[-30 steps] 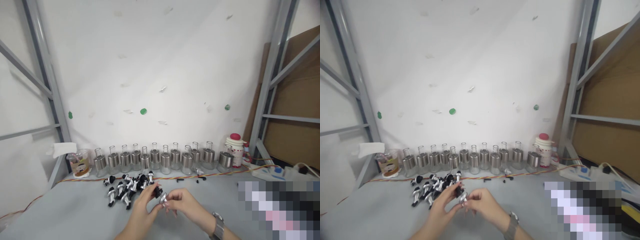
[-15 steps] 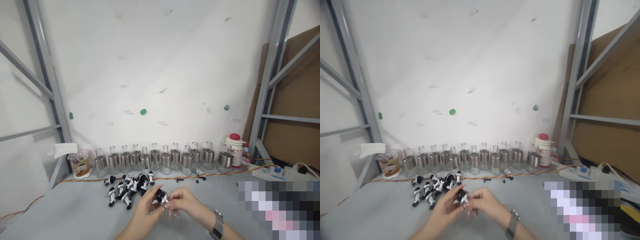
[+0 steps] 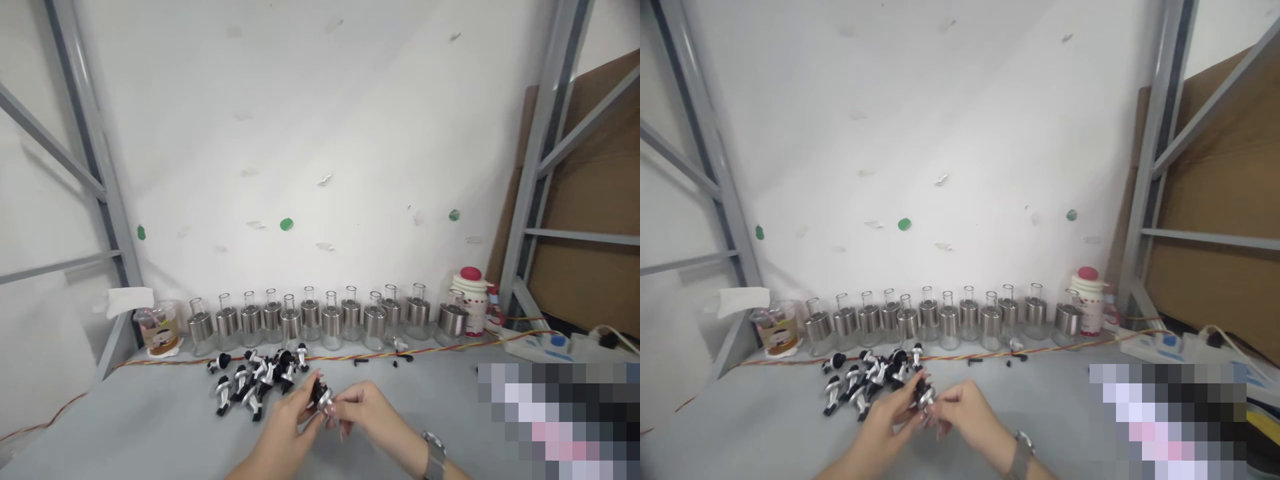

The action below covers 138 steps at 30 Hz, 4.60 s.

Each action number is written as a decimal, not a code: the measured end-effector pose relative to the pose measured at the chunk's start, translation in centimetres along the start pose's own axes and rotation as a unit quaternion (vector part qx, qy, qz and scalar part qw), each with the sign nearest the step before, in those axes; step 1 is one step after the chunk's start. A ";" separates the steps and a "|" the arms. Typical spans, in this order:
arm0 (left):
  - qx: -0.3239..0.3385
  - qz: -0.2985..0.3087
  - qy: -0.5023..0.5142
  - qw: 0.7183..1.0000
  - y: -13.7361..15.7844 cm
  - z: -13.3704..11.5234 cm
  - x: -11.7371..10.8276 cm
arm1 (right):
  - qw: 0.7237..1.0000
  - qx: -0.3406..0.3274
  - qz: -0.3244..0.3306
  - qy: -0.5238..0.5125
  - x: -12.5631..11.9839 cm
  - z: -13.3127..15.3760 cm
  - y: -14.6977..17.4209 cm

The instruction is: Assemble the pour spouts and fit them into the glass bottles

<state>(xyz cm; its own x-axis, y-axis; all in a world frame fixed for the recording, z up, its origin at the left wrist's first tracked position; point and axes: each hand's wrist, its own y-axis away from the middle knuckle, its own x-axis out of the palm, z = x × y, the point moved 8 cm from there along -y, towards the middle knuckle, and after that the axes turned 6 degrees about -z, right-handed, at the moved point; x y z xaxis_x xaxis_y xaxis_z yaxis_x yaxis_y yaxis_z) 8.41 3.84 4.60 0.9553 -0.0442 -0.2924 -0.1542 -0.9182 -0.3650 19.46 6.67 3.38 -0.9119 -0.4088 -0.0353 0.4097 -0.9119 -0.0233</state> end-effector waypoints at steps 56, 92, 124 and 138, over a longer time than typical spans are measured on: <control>0.230 -0.103 -0.526 0.813 0.9 -4.0 1.2 | 0.928 -0.222 -0.035 0.297 1.0 4.1 2.8; -0.121 -0.052 0.074 0.989 -1.1 2.4 0.9 | 0.960 -0.163 0.034 0.227 0.3 3.7 1.5; -0.322 -0.133 0.034 0.937 0.0 4.8 -0.1 | 0.986 -0.056 -0.132 0.082 -4.9 1.2 -1.3; -0.296 -0.123 -0.029 0.947 0.0 4.5 -0.2 | 0.988 -0.092 -0.108 0.058 0.1 0.3 0.0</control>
<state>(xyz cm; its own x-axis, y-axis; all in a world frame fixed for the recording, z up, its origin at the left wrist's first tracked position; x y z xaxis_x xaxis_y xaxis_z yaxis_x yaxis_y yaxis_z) 7.06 5.63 0.73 0.9258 0.2057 -0.3172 0.2558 -0.9586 0.1250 19.32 6.65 3.67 -0.9741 -0.1893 -0.1234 0.2132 -0.9510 -0.2240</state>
